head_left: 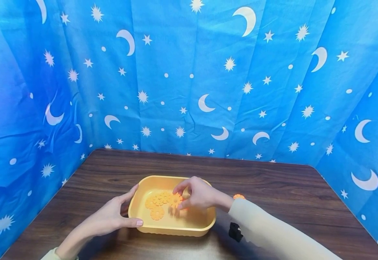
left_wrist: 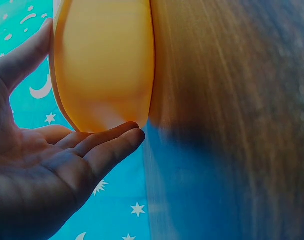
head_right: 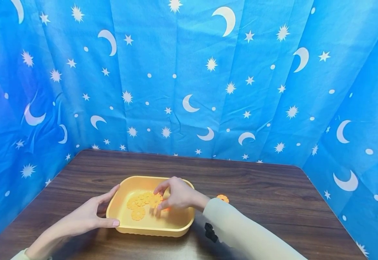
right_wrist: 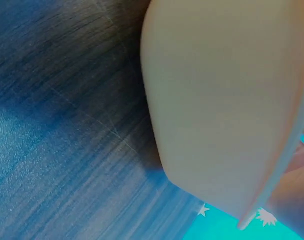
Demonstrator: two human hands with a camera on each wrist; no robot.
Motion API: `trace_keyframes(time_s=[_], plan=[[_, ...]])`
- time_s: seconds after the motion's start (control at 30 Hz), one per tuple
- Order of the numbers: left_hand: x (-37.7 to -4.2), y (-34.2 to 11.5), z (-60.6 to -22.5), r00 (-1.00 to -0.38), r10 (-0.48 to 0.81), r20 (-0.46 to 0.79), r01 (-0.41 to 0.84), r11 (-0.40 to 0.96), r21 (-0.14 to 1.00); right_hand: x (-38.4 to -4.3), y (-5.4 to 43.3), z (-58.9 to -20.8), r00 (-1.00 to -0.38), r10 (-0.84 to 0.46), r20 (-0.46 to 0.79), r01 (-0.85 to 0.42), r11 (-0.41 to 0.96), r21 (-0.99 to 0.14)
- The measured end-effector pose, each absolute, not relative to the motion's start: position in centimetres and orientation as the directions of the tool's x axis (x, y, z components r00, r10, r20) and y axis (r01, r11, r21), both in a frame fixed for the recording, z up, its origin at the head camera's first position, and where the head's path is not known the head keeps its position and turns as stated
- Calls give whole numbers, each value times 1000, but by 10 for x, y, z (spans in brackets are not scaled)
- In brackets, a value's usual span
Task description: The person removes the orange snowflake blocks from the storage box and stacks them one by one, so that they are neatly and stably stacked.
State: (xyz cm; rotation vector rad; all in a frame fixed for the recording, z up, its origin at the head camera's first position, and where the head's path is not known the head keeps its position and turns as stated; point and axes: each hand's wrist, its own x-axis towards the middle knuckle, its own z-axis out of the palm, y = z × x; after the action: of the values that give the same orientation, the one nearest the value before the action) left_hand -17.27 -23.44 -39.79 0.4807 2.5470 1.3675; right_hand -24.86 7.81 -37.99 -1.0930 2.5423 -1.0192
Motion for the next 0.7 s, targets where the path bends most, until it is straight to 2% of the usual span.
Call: trace_keyframes(time_s=[0.53,0.7], plan=[[-173,-234,-397,-925,378,-37,178,518,837,-244,110,-367,-717,-671,188,-587,436,-682],[-173,-233,-397,-928,369,-47,170,531,830,-242,125,-364,-742,-641,197,-566,441,-697]])
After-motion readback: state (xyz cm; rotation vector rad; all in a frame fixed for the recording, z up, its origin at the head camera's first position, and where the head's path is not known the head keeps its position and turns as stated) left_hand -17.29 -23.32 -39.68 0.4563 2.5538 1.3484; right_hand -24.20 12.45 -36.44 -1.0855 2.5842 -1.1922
